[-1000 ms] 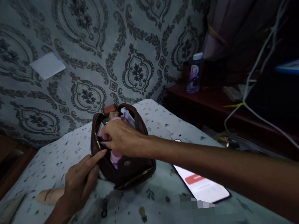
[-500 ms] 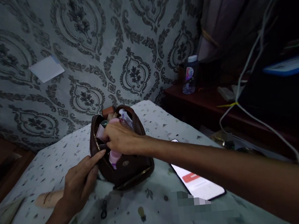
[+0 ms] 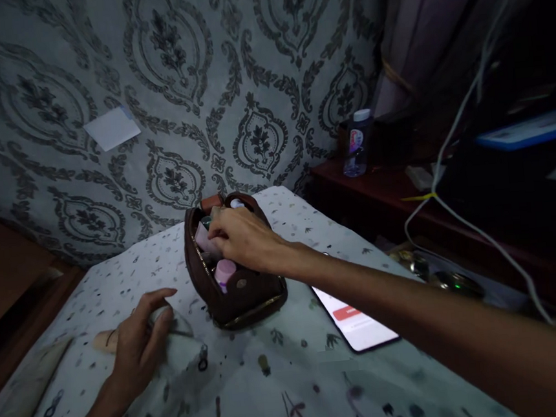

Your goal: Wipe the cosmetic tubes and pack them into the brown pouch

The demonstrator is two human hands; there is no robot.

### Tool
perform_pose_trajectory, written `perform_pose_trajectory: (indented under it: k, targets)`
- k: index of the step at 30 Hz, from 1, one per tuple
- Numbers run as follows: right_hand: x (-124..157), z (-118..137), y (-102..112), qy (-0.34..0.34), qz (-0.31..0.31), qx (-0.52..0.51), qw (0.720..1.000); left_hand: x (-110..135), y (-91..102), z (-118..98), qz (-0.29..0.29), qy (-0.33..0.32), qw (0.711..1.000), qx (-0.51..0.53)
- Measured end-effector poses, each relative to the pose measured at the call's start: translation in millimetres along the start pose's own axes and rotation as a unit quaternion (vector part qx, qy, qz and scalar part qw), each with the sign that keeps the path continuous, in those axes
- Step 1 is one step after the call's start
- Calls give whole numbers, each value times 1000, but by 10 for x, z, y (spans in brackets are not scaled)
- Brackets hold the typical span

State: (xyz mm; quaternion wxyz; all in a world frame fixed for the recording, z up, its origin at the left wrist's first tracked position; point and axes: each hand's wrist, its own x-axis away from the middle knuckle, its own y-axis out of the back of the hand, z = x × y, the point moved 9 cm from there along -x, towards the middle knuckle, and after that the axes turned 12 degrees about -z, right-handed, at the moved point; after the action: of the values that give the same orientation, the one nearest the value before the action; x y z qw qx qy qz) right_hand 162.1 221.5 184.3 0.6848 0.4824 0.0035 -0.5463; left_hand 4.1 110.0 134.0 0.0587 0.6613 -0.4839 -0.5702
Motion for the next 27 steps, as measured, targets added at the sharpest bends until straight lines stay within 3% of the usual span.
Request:
perform_pose_trajectory:
  k: [3,6,11,15,22,27]
  targets:
    - [212,180,117,-6,-30,-30,999,269,8,27,21,19,1000,4]
    - [497,432,15,7,-7,-67,998,572,-5,-45,45,-6,999,10]
    - [948,815,-536,51,94,-103,989,1033,14,-160,141,-59,986,-69]
    - [1127,947,-1027,54,139,-120,982,1357,100,-151,210,-71,971,-93]
    - [1113,844,-1821,26,116,-134,984,1597,382,242,148,-18,978,-145]
    - [924,906,-2140,82,41,-53,994,1592,707,558,78,21,991,-109]
